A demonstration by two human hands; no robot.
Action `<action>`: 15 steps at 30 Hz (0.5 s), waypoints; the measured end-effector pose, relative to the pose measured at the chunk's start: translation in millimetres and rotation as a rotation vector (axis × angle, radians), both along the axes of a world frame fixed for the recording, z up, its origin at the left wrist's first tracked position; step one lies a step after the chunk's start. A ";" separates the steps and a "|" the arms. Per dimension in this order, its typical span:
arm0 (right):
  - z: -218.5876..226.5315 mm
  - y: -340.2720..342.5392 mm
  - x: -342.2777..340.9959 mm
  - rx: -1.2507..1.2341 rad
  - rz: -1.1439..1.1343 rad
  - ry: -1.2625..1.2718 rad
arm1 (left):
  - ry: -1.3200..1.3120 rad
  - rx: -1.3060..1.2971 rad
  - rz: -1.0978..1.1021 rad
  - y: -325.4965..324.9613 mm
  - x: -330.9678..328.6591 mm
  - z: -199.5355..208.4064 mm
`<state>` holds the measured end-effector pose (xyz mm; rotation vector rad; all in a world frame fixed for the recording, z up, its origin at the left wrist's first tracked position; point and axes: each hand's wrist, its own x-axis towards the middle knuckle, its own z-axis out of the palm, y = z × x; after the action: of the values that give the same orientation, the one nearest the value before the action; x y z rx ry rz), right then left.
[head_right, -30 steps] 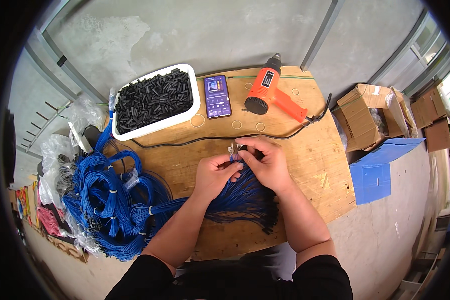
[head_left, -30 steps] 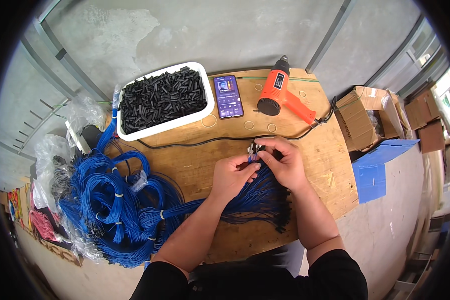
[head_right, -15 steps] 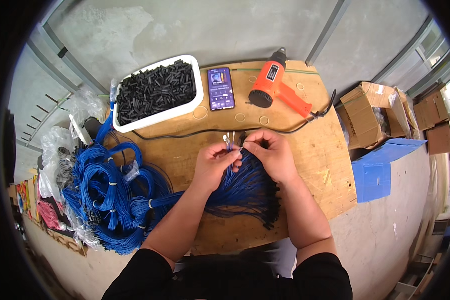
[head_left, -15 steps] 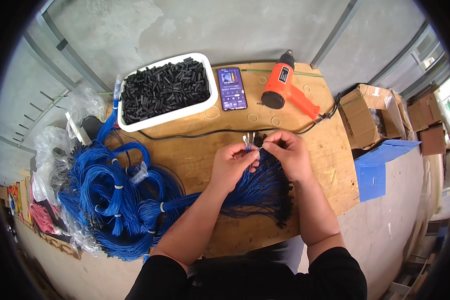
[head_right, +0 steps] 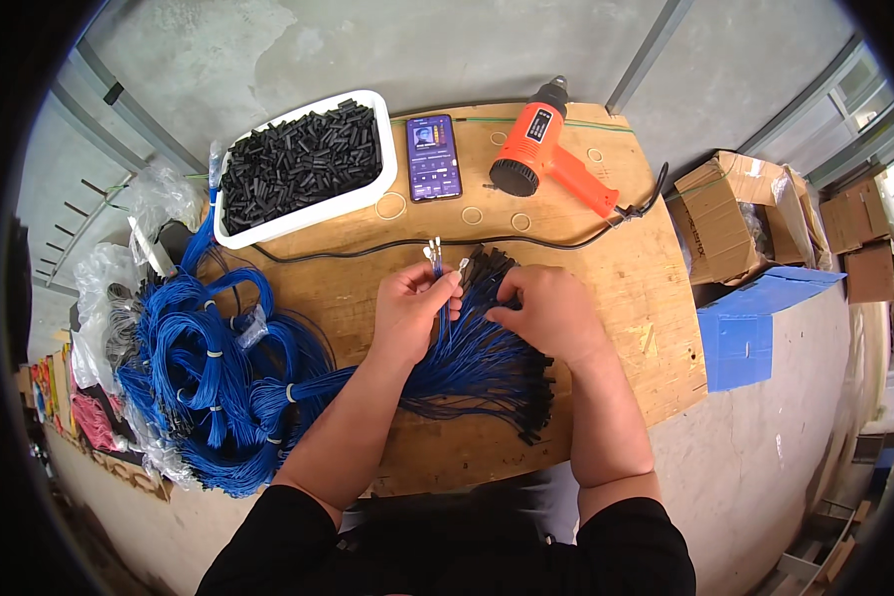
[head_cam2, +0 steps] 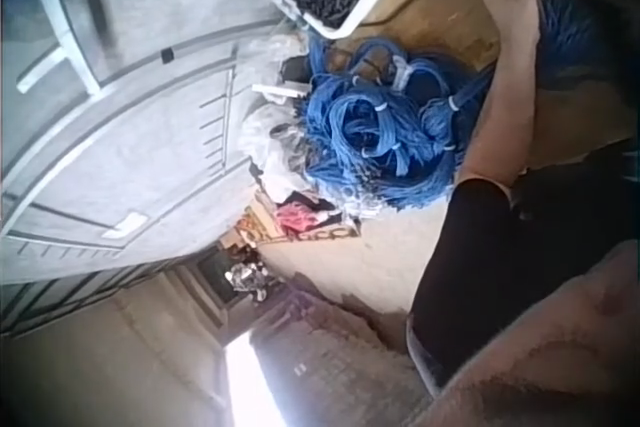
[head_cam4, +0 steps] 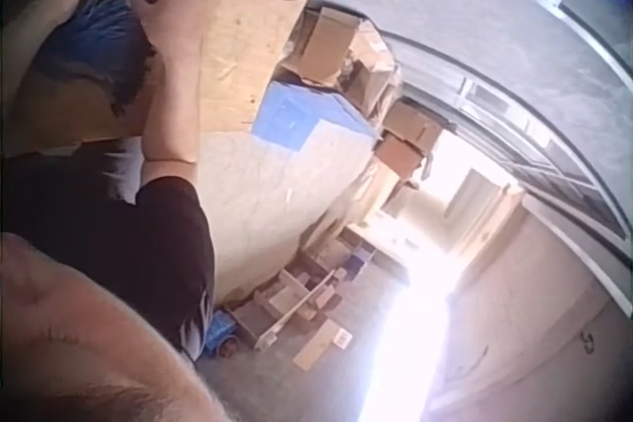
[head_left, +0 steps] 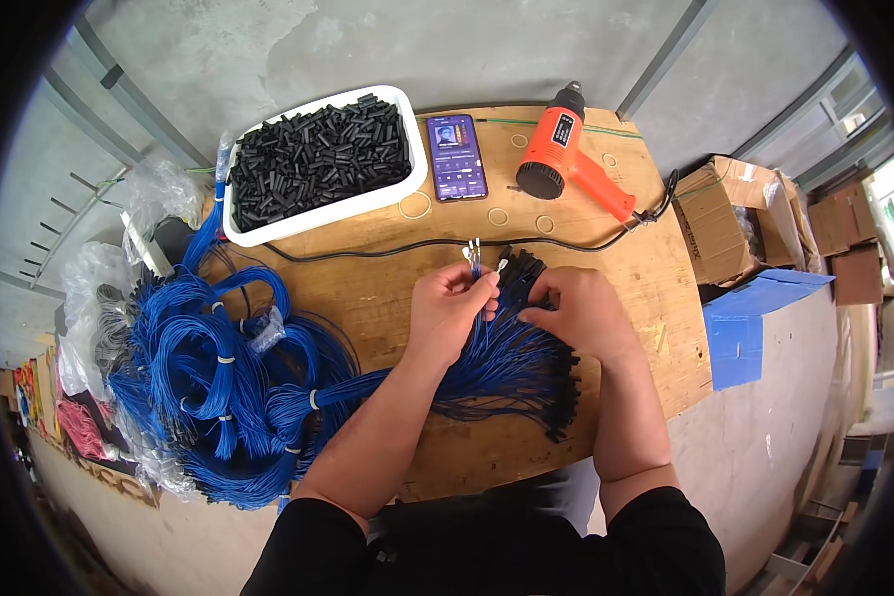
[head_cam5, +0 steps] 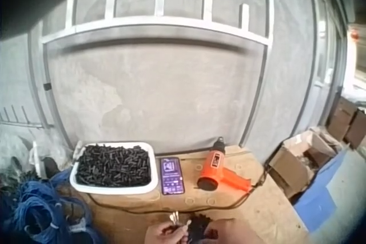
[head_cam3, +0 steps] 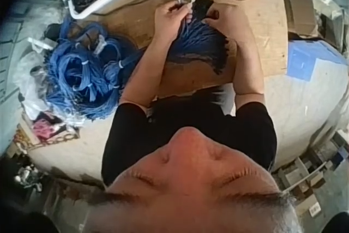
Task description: Placing heat shrink tubing onto the ends of blue electrical cables at a workbench.
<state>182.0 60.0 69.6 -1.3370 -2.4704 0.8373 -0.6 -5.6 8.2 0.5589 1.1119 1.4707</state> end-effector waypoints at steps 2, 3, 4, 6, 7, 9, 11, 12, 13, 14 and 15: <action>-1.1 -2.0 -1.7 0.078 0.028 -0.048 | 0.001 0.009 0.001 0.8 0.3 -0.6; -1.8 -2.1 -2.4 0.080 0.040 -0.055 | 0.000 0.004 0.002 0.5 0.7 0.5; -2.5 -1.7 -3.1 0.083 0.054 -0.060 | 0.001 0.001 0.005 0.3 0.7 1.7; -9.1 -1.8 -2.5 0.102 0.083 -0.037 | -0.011 0.004 0.006 -0.4 1.7 1.8; -11.0 -1.4 -3.3 0.120 0.111 -0.015 | -0.023 0.004 0.007 -0.7 1.3 1.3; -7.3 -0.7 -4.0 0.052 0.110 0.093 | -0.036 0.015 0.010 -1.1 0.5 -1.0; -9.8 4.4 -1.2 -0.017 0.104 0.196 | -0.073 0.044 -0.020 -0.5 0.8 -0.9; -19.4 10.6 0.8 -0.170 0.033 0.406 | -0.073 0.053 -0.035 -0.6 0.4 -0.1; -20.9 13.6 0.0 -0.326 -0.042 0.612 | -0.073 0.055 -0.036 -0.7 0.2 -0.1; -18.7 15.0 -0.1 -0.496 -0.064 0.778 | -0.085 0.046 -0.042 -0.8 -0.1 -0.4; -19.5 15.8 -1.6 -0.494 -0.065 0.778 | -0.098 0.036 -0.048 -0.9 -0.4 -0.7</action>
<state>180.4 75.8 50.1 -0.9265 -1.6622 1.6409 -1.0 -6.5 7.6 0.5294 0.9909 1.4640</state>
